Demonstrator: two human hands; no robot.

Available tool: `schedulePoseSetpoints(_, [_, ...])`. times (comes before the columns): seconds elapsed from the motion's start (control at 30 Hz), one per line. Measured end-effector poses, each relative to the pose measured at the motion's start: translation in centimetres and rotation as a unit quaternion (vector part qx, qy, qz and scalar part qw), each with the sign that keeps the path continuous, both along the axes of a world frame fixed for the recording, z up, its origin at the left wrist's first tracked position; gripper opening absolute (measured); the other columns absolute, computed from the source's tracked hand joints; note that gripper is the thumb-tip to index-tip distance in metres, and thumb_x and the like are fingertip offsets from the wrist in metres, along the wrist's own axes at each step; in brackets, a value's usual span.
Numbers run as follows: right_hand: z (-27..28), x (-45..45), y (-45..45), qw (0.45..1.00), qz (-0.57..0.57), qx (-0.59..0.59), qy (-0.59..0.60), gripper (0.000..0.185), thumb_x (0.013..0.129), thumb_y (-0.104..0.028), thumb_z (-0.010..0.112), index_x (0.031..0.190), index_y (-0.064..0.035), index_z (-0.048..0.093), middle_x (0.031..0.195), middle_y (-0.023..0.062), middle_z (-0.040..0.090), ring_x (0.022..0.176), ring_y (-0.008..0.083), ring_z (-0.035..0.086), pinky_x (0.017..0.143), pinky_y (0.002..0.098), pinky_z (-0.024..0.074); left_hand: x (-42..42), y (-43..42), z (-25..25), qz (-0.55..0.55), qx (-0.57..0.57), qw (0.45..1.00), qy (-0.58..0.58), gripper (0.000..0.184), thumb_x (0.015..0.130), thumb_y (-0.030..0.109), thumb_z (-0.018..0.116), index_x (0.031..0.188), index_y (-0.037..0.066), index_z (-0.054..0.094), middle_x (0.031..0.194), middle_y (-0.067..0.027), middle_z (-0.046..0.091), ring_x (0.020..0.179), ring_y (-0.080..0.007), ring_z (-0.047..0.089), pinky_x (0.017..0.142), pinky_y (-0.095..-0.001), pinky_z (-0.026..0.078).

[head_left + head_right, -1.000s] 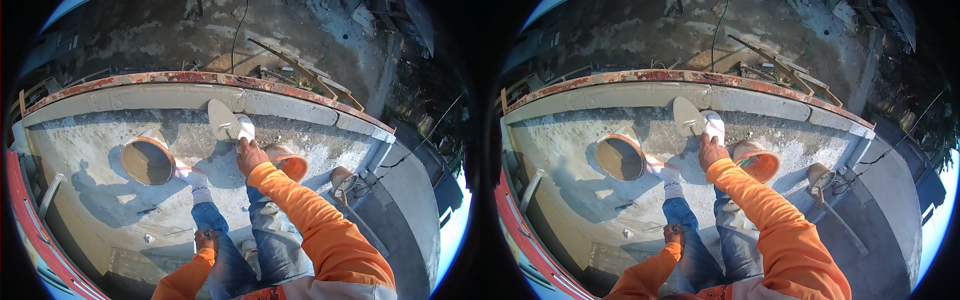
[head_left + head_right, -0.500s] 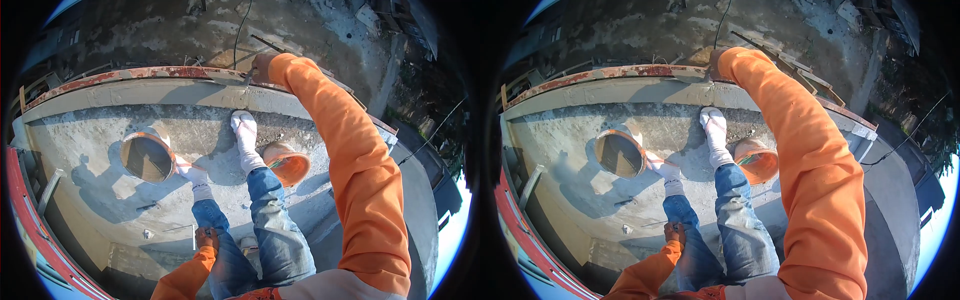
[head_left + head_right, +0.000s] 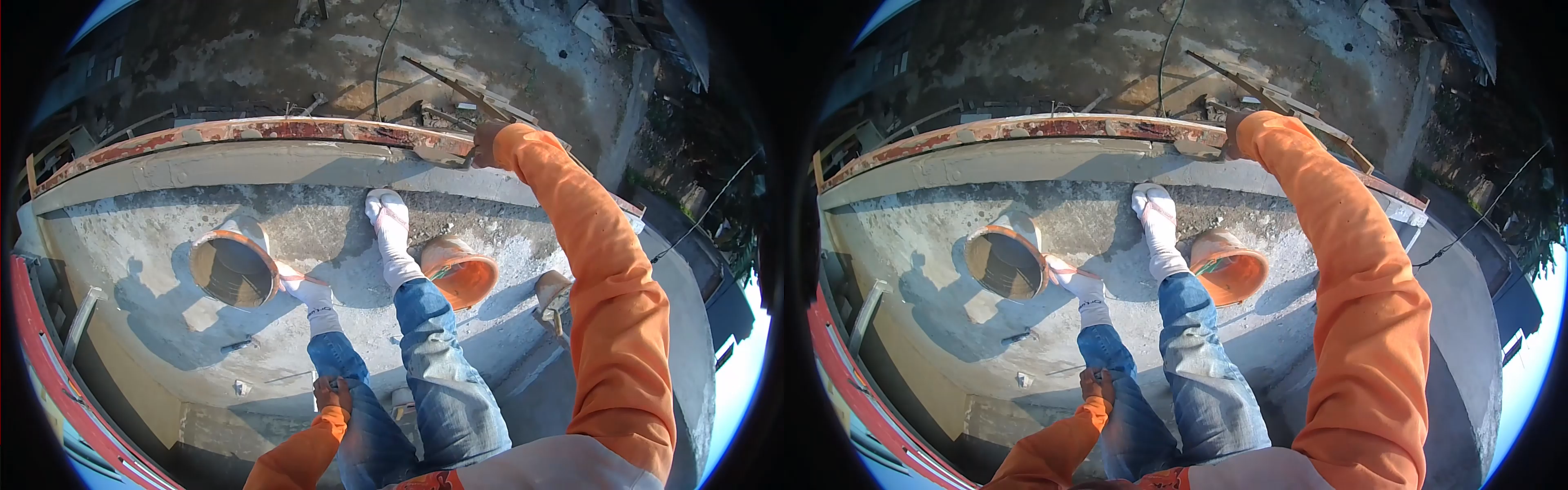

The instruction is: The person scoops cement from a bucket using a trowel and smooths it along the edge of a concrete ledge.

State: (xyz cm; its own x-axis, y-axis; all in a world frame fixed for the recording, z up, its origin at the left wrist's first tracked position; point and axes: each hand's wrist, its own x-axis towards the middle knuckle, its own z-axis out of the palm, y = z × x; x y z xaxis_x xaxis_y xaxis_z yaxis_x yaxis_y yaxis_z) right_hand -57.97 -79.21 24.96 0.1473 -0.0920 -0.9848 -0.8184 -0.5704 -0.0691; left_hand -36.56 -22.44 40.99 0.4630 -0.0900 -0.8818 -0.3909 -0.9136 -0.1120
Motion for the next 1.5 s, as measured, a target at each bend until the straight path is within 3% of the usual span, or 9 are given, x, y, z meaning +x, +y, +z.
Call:
schedulePoseSetpoints(0.57, [-1.5, 15.0, 0.9, 0.999, -0.008, 0.045, 0.002, 0.044, 0.077, -0.041, 0.063, 0.109, -0.0102, 0.065, 0.094, 0.0107, 0.067, 0.080, 0.0285, 0.063, 0.075, 0.0402, 0.0472, -0.5, 0.5, -0.4, -0.017, 0.003, 1.000, -0.020, 0.028, 0.080, 0.030, 0.060, 0.098, 0.008, 0.056, 0.108, -0.0170, 0.055, 0.102, -0.0369, 0.053, 0.086, -0.0444, 0.044])
schedulePoseSetpoints(0.7, [-5.2, 21.0, 0.7, 0.990, 0.048, 0.087, -0.100, 0.041, 0.077, -0.039, 0.062, 0.109, -0.0125, 0.067, 0.100, 0.0102, 0.066, 0.088, 0.0234, 0.061, 0.074, 0.0398, 0.0465, -1.0, 0.6, -0.5, -0.018, -0.003, 0.999, -0.034, 0.028, 0.080, 0.030, 0.061, 0.097, 0.009, 0.056, 0.108, -0.0162, 0.054, 0.101, -0.0369, 0.052, 0.086, -0.0455, 0.044])
schedulePoseSetpoints(0.8, [-13.9, 24.7, 1.9, 0.985, 0.101, 0.131, -0.044, 0.041, 0.077, -0.038, 0.063, 0.110, -0.0132, 0.066, 0.102, 0.0098, 0.065, 0.091, 0.0225, 0.061, 0.074, 0.0395, 0.0468, -1.2, 0.2, -0.4, -0.015, 0.014, 0.999, -0.032, 0.028, 0.080, 0.030, 0.061, 0.097, 0.009, 0.056, 0.108, -0.0152, 0.054, 0.101, -0.0364, 0.052, 0.085, -0.0460, 0.044])
schedulePoseSetpoints(0.9, [-7.5, 24.6, 1.4, 0.974, 0.196, 0.114, -0.015, 0.043, 0.079, -0.041, 0.062, 0.111, -0.0126, 0.066, 0.103, 0.0081, 0.065, 0.091, 0.0228, 0.061, 0.076, 0.0399, 0.0473, -1.3, 0.1, -0.4, -0.003, 0.024, 0.999, -0.034, 0.028, 0.080, 0.030, 0.061, 0.097, 0.009, 0.057, 0.108, -0.0144, 0.054, 0.101, -0.0359, 0.052, 0.085, -0.0460, 0.044])
schedulePoseSetpoints(0.97, [-5.2, 22.3, 1.0, 0.990, 0.124, 0.057, -0.023, 0.039, 0.083, -0.040, 0.059, 0.108, -0.0105, 0.067, 0.104, 0.0074, 0.065, 0.092, 0.0229, 0.062, 0.077, 0.0393, 0.0478, -1.3, -0.1, -0.3, 0.004, 0.017, 0.999, -0.037, 0.027, 0.080, 0.030, 0.060, 0.096, 0.009, 0.057, 0.108, -0.0141, 0.054, 0.101, -0.0357, 0.052, 0.085, -0.0459, 0.044])
schedulePoseSetpoints(1.27, [-2.6, 11.1, -1.9, 0.959, 0.269, 0.090, -0.013, 0.062, 0.071, -0.058, 0.063, 0.108, -0.0084, 0.067, 0.108, 0.0127, 0.064, 0.095, 0.0289, 0.059, 0.082, 0.0419, 0.0449, -0.9, 0.3, -0.2, 0.002, -0.001, 0.999, -0.037, 0.028, 0.079, 0.030, 0.061, 0.096, 0.009, 0.057, 0.107, -0.0148, 0.055, 0.100, -0.0364, 0.053, 0.084, -0.0471, 0.045])
schedulePoseSetpoints(1.33, [-1.5, 11.7, -2.6, 0.975, 0.212, 0.068, -0.023, 0.060, 0.074, -0.057, 0.061, 0.107, -0.0079, 0.067, 0.106, 0.0128, 0.064, 0.093, 0.0308, 0.059, 0.082, 0.0433, 0.0448, -0.9, 0.8, -0.6, -0.002, -0.010, 0.999, -0.038, 0.028, 0.079, 0.030, 0.061, 0.096, 0.009, 0.057, 0.107, -0.0148, 0.055, 0.099, -0.0364, 0.053, 0.084, -0.0472, 0.045])
schedulePoseSetpoints(1.4, [-1.5, 14.0, -2.4, 0.988, 0.089, 0.060, -0.109, 0.046, 0.073, -0.046, 0.062, 0.097, -0.0067, 0.069, 0.086, 0.0127, 0.067, 0.079, 0.0269, 0.061, 0.072, 0.0405, 0.0462, -0.9, 1.4, -0.5, -0.010, -0.013, 0.999, -0.036, 0.028, 0.079, 0.030, 0.061, 0.096, 0.009, 0.056, 0.106, -0.0149, 0.055, 0.099, -0.0365, 0.053, 0.083, -0.0473, 0.045])
schedulePoseSetpoints(1.5, [-4.2, 18.7, -0.5, 0.984, 0.052, 0.061, -0.161, 0.042, 0.072, -0.043, 0.064, 0.094, -0.0072, 0.070, 0.084, 0.0119, 0.067, 0.078, 0.0268, 0.061, 0.070, 0.0401, 0.0460, -0.7, 1.2, -0.5, -0.020, -0.001, 0.999, -0.033, 0.029, 0.079, 0.031, 0.061, 0.097, 0.009, 0.056, 0.107, -0.0149, 0.055, 0.100, -0.0366, 0.053, 0.084, -0.0470, 0.045])
